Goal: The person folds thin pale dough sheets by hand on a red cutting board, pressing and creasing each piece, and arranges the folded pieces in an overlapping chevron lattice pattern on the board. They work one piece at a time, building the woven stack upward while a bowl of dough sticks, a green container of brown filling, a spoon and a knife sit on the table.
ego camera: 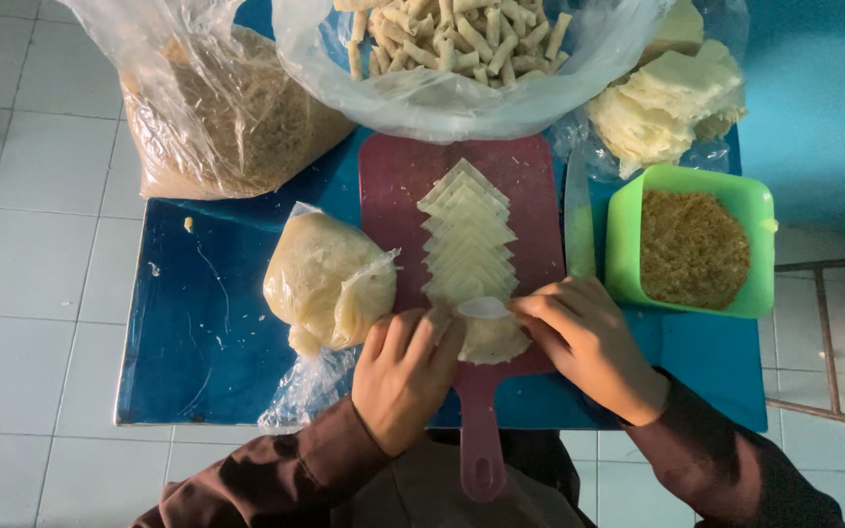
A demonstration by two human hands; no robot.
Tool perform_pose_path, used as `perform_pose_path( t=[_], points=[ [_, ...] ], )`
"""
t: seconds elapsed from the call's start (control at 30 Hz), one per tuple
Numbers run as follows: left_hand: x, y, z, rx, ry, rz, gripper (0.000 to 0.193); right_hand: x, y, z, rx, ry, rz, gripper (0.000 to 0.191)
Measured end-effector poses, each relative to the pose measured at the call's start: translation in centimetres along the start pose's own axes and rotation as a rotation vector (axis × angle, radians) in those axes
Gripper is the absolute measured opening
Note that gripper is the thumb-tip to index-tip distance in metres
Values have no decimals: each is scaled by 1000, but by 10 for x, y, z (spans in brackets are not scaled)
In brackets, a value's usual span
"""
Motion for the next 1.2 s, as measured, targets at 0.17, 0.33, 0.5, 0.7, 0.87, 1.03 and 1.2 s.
perform_pose_path(
  t=[0.17, 0.33, 0.5, 0.7, 0.87, 1.03, 1.2],
  points=[
    [-9, 6, 5, 5, 72, -143, 51, 3, 0, 2, -3, 102, 124, 34],
    [-6, 4, 4, 26, 86, -173, 50, 1, 1, 1, 6, 209, 180, 43],
    [-3, -1, 5, 42, 122, -203, 49, -5, -9, 1, -8, 233, 225, 35],
    [-3, -3, 4, 11, 140, -205, 46, -10, -19, 1, 2, 258, 218, 33],
    [-2, -5, 3, 15, 129, -218, 44, -10, -25, -1, -2, 307, 265, 34],
    [-2, -6, 1, 19, 126, -213, 40, -11, -31, 3, -89, 315, 247, 31],
    [-2, -4, 3, 10, 112, -218, 42, -11, -23, 1, -112, -109, -205, 15]
  ],
)
Point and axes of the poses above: each hand's wrist, its own y-axis away from the middle knuckle, its own z-axis out of the back of the hand, x = y × z, the point moved 2 cm from there along -y, towards the middle knuckle, and after that the axes turned 1 degree about -x, right-handed, at the moved point
